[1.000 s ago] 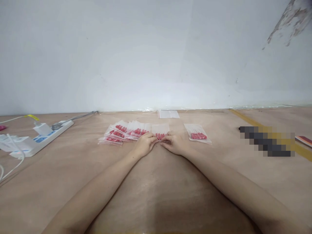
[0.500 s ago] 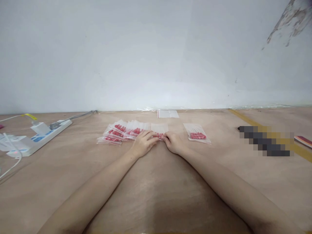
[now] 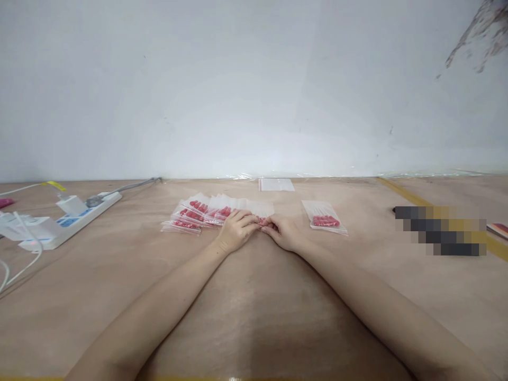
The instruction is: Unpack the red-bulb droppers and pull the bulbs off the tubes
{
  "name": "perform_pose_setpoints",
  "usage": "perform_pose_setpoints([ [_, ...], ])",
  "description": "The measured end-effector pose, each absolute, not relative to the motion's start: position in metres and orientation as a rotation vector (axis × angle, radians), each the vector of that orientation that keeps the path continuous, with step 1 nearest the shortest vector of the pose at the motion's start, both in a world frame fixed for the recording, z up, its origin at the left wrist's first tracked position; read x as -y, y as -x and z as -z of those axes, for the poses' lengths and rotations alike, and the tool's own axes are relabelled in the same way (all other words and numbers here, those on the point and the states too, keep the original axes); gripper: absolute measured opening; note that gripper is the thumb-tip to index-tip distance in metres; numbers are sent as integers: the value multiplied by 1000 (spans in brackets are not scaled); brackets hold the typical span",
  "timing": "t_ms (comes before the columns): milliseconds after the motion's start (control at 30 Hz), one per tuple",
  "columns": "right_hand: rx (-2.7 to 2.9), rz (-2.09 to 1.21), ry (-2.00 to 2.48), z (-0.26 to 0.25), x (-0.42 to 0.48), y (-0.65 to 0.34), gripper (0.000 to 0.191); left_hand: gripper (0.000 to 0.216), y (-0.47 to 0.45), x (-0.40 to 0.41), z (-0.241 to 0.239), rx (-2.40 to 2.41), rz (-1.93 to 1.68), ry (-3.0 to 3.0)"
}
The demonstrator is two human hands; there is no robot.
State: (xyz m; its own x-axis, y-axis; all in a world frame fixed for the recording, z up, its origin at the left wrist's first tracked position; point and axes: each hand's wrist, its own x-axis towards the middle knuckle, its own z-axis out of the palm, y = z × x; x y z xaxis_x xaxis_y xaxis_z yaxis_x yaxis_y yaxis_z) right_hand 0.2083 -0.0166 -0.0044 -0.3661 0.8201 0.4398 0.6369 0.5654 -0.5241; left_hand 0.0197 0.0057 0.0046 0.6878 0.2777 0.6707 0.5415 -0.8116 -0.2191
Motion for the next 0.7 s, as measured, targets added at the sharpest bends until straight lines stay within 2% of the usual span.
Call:
perform_pose_setpoints([
  [433, 1940, -282, 1410, 9, 17, -191, 15, 20, -23, -3, -4, 534, 958, 2526],
  [700, 1761, -217, 1513, 1, 11, -202, 19, 19, -26, 4, -7, 451, 862, 2593],
])
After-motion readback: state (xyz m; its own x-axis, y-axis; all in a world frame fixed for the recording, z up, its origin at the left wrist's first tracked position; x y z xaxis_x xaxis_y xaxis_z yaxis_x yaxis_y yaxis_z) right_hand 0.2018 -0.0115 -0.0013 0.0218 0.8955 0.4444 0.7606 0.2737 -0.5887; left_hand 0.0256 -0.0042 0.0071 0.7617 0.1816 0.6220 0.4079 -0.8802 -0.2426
